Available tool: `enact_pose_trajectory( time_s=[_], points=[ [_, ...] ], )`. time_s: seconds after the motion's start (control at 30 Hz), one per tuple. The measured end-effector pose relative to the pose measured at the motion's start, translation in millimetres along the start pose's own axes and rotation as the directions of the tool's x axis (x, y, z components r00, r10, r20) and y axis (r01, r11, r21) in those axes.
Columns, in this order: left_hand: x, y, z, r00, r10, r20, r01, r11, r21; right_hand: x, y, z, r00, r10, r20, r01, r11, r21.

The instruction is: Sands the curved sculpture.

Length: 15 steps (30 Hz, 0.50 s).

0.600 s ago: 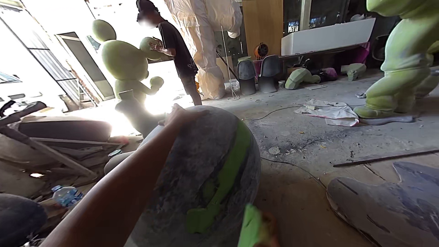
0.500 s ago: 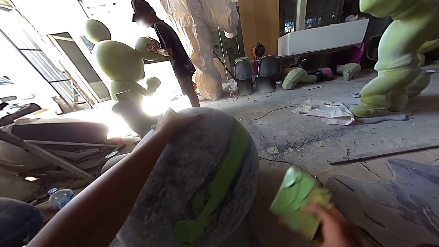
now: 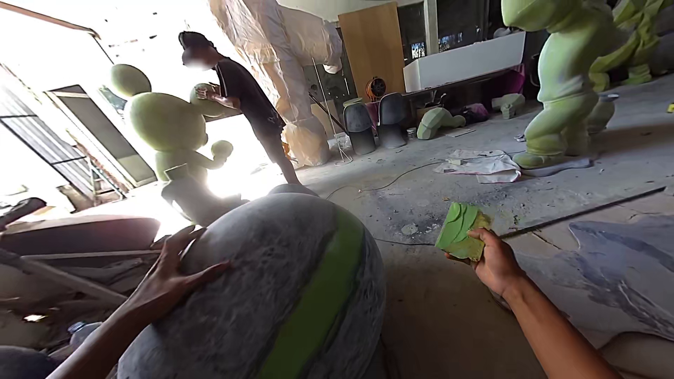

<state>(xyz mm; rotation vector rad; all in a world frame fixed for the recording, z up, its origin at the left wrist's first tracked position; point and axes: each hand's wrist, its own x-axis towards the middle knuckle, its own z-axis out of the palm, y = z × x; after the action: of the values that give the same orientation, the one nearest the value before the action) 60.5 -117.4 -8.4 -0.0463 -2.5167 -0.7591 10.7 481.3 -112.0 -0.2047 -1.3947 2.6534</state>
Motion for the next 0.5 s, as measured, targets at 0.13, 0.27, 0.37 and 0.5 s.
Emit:
enact_pose_trajectory(
  time_s=[0.13, 0.27, 0.37, 0.5],
  points=[
    [-22, 7, -4, 0.989, -0.112, -0.093, 0.103, 0.990, -0.099, 21, 18, 15, 0.994, 0.053, 0.098, -0.045, 0.996, -0.080],
    [-34, 39, 12, 0.962, -0.219, -0.166, 0.228, 0.973, 0.035, 33, 45, 23, 0.980, 0.120, 0.158, -0.109, 0.991, -0.076],
    [-37, 46, 17, 0.978, -0.157, -0.136, 0.168, 0.983, 0.073, 39, 58, 19, 0.974, 0.151, 0.171, -0.138, 0.987, -0.086],
    [-38, 57, 22, 0.995, -0.008, -0.098, 0.022, 0.990, 0.143, 58, 59, 7, 0.978, 0.134, 0.161, -0.117, 0.987, -0.109]
  ],
)
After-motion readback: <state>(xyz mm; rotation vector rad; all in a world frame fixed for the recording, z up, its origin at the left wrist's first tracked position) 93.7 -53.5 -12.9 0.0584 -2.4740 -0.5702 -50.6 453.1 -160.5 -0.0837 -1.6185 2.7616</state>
